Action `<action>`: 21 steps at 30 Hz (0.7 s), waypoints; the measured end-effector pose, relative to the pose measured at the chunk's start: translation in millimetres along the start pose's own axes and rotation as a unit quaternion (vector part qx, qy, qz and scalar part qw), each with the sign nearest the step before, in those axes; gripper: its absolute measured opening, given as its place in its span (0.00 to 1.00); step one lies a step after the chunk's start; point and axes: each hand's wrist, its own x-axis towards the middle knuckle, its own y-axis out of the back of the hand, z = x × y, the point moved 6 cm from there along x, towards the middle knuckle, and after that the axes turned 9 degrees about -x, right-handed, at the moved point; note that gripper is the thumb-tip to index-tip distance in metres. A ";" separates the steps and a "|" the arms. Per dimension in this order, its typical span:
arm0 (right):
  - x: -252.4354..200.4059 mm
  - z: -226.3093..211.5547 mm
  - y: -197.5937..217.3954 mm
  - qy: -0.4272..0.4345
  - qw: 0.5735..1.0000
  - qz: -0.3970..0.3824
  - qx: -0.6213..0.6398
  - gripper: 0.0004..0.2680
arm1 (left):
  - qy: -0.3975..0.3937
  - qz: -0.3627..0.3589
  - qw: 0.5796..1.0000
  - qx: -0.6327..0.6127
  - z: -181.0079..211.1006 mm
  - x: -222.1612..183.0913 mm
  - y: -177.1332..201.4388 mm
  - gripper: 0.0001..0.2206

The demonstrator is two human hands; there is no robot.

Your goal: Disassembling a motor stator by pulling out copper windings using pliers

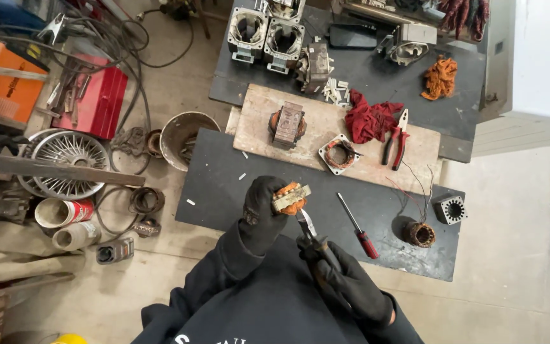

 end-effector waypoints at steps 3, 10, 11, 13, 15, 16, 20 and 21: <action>1.2 -4.6 0.0 -0.012 0.999 0.012 -0.036 0.24 | -0.024 -0.015 0.999 0.022 -2.7 0.9 0.0 0.11; 0.9 -14.2 -6.6 -0.001 1.000 0.012 0.017 0.23 | -0.039 0.018 0.993 0.105 -12.5 -9.6 1.1 0.18; 0.9 -13.3 -5.1 -0.020 0.999 0.026 -0.023 0.22 | -0.050 0.018 0.991 0.120 -14.3 -11.6 0.3 0.18; 3.4 -8.8 2.7 -0.036 0.996 0.037 -0.067 0.22 | -0.064 0.022 0.989 0.135 -19.2 -9.3 -1.6 0.19; -2.5 12.1 12.7 -0.151 0.980 0.050 -0.121 0.20 | -0.097 0.030 0.985 0.136 -15.2 -8.4 -1.9 0.13; -1.6 8.5 9.0 -0.152 0.980 0.050 -0.120 0.20 | -0.096 0.029 0.986 0.136 -21.1 -12.2 -1.9 0.13; 3.3 -9.8 0.4 -0.110 0.992 0.053 0.038 0.23 | -0.074 -0.007 0.992 0.103 -27.2 -13.2 -3.4 0.15; 2.5 -8.2 3.2 -0.151 0.985 0.077 0.042 0.22 | -0.062 -0.024 0.993 0.102 -24.0 -11.8 -3.0 0.18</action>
